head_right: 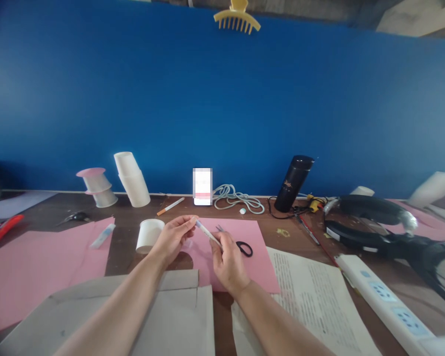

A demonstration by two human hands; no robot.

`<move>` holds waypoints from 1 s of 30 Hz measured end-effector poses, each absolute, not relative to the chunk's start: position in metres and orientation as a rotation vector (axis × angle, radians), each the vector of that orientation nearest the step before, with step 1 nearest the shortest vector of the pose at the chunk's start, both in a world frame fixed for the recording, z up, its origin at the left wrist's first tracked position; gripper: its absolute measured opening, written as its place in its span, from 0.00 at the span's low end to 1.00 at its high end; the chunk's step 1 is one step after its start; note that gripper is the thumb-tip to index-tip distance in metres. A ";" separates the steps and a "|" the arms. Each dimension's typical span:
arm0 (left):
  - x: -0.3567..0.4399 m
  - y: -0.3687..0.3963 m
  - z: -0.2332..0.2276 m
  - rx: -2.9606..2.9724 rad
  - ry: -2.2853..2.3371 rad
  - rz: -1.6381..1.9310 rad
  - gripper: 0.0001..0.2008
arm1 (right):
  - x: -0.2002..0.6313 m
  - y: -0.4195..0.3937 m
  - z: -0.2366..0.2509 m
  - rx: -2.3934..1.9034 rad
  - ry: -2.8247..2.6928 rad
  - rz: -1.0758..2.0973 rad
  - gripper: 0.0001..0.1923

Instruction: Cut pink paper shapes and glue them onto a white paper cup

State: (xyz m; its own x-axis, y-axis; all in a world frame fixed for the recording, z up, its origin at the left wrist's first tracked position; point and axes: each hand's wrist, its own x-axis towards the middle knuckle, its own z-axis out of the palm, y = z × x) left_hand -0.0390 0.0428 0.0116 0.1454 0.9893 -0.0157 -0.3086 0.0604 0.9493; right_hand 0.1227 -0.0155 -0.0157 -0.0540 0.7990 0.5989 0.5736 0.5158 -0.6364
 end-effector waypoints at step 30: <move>-0.073 0.051 0.006 2.088 2.196 0.434 0.16 | 0.219 0.017 0.004 -2.434 -1.352 0.090 0.24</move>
